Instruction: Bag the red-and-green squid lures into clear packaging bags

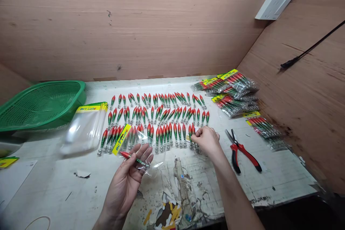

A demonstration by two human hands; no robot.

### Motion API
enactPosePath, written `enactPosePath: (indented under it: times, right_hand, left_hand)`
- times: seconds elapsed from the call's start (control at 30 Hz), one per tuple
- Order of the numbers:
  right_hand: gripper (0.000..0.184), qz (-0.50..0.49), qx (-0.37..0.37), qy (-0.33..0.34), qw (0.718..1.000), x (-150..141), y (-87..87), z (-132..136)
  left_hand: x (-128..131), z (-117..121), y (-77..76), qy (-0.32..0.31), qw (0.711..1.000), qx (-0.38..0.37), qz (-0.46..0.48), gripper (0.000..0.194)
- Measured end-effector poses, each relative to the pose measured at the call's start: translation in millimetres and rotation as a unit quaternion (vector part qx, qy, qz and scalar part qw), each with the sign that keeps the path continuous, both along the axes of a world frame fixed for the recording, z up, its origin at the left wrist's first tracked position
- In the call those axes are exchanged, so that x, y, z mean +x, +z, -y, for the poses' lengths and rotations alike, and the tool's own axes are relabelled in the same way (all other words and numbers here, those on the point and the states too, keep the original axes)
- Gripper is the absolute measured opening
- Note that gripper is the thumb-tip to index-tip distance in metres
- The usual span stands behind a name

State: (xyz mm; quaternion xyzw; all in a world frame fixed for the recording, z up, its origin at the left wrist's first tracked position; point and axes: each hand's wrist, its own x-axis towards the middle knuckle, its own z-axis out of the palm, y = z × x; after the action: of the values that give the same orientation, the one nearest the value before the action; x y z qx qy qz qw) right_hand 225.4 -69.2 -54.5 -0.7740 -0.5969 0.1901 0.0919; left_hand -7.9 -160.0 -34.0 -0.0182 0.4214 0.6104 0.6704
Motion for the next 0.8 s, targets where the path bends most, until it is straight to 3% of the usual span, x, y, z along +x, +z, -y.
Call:
enactPosePath:
  times: [0.23,0.5,0.67,0.8]
  right_hand:
    - [0.008,-0.093,-0.004,0.108,0.99,6.7,4.0,25.7]
    - [0.012,-0.094,-0.006,0.181,0.979,-22.3,-5.7,71.8]
    - [0.01,-0.146,0.07,0.172,0.972,3.8,-13.8,111.2]
    - [0.012,-0.168,0.126,0.187,0.96,16.9,-32.4,142.1]
  left_hand:
    - [0.6,1.3,-1.8,-0.01,1.0,-0.007,-0.002,0.022]
    - [2.0,-0.6,1.7,-0.012,1.0,-0.013,-0.011,0.022]
    - [-3.8,0.8,-0.9,-0.008,1.0,-0.007,-0.014,0.023]
    - [-2.9,0.2,-0.8,-0.01,1.0,-0.013,-0.018,0.023]
